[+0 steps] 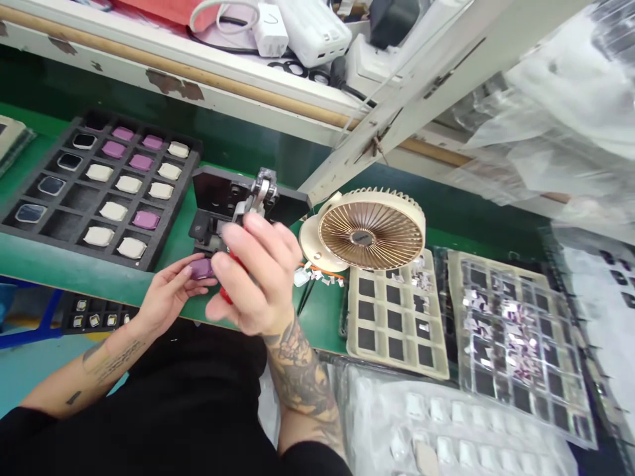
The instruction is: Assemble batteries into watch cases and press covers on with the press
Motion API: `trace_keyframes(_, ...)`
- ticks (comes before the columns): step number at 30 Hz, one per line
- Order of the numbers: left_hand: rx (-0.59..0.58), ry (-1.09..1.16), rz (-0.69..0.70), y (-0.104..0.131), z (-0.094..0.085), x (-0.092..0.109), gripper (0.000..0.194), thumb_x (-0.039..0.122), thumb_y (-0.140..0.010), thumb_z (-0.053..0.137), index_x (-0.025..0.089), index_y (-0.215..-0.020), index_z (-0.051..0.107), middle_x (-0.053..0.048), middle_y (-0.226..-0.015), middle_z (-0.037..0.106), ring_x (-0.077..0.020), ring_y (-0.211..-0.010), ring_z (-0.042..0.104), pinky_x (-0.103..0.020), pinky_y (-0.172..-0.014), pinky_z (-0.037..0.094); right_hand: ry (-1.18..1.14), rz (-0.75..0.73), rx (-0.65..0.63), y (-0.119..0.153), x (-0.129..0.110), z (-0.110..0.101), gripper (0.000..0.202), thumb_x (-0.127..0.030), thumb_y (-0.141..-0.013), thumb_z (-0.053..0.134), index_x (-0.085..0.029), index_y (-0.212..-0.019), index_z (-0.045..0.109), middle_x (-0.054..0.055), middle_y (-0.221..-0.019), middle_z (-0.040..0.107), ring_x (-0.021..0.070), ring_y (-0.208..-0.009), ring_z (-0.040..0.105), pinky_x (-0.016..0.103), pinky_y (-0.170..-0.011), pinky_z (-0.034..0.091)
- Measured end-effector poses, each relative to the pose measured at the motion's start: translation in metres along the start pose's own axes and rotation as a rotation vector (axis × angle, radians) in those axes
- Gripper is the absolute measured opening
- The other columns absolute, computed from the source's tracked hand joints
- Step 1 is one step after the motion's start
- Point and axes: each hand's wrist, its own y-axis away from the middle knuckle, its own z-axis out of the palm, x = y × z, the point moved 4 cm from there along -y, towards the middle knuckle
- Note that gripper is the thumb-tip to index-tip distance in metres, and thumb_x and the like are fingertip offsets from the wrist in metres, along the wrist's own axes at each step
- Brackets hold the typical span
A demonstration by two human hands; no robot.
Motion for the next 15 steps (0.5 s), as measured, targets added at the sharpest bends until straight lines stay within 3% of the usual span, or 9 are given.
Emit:
trace_keyframes(2, -0.015, -0.003, -0.006, -0.001, -0.001, 0.003, 0.060, 0.038, -0.084, 0.097, 0.013, -0.135, 0.076, -0.017, -0.115, 0.086, -0.0274, -0.095, 0.086, -0.029, -0.077, 0.066, -0.052, -0.237, 0.095, -0.029, -0.010, -0.003, 0.047, -0.072, -0.112, 0.039, -0.034, -0.108, 0.066, 0.001, -0.103, 0.071, 0.0252, -0.112, 0.078, 0.057, -0.107, 0.063)
trace_keyframes(4, -0.009, -0.025, 0.011, -0.001, -0.005, 0.004, 0.055, 0.030, -0.076, 0.102, 0.012, -0.123, 0.078, -0.013, -0.107, 0.086, -0.0223, -0.086, 0.084, -0.027, -0.074, 0.064, -0.155, -0.340, 0.218, -0.055, -0.024, -0.010, 0.039, -0.059, -0.117, 0.036, -0.034, -0.118, 0.067, -0.002, -0.097, 0.072, 0.0194, -0.098, 0.079, 0.053, -0.107, 0.063)
trace_keyframes(6, -0.011, -0.035, 0.025, -0.002, -0.008, 0.004, 0.050, 0.023, -0.070, 0.105, 0.014, -0.110, 0.077, -0.008, -0.097, 0.085, -0.0178, -0.079, 0.081, -0.027, -0.076, 0.064, -0.259, -0.268, 0.274, -0.073, -0.031, -0.016, 0.035, -0.052, -0.118, 0.042, -0.034, -0.134, 0.067, -0.001, -0.099, 0.073, 0.0181, -0.091, 0.078, 0.050, -0.102, 0.064)
trace_keyframes(8, -0.036, -0.040, 0.038, -0.002, -0.010, 0.004, 0.049, 0.020, -0.067, 0.106, 0.016, -0.103, 0.073, -0.004, -0.093, 0.083, -0.0165, -0.079, 0.080, -0.028, -0.081, 0.065, -0.308, -0.156, 0.335, -0.077, -0.034, -0.021, 0.041, -0.052, -0.114, 0.054, -0.032, -0.148, 0.066, 0.003, -0.112, 0.074, 0.0222, -0.099, 0.077, 0.049, -0.095, 0.065)
trace_keyframes(12, -0.098, -0.179, 0.033, 0.004, -0.010, 0.004, 0.058, 0.024, -0.077, 0.101, 0.018, -0.128, 0.073, -0.006, -0.104, 0.083, -0.0195, -0.088, 0.083, -0.028, -0.084, 0.064, -0.202, 0.077, 0.446, -0.028, -0.027, -0.029, 0.038, -0.044, -0.108, 0.064, -0.028, -0.142, 0.073, 0.010, -0.124, 0.071, 0.0321, -0.117, 0.072, 0.056, -0.098, 0.063)
trace_keyframes(15, -0.152, -0.332, 0.010, 0.006, -0.007, -0.002, 0.056, 0.031, -0.088, 0.094, 0.016, -0.139, 0.073, -0.009, -0.107, 0.084, -0.0199, -0.088, 0.082, -0.028, -0.080, 0.063, -0.163, 0.399, 0.220, 0.037, -0.014, -0.024, 0.025, -0.033, -0.107, 0.060, -0.028, -0.129, 0.073, 0.008, -0.113, 0.074, 0.0303, -0.109, 0.074, 0.055, -0.097, 0.064)
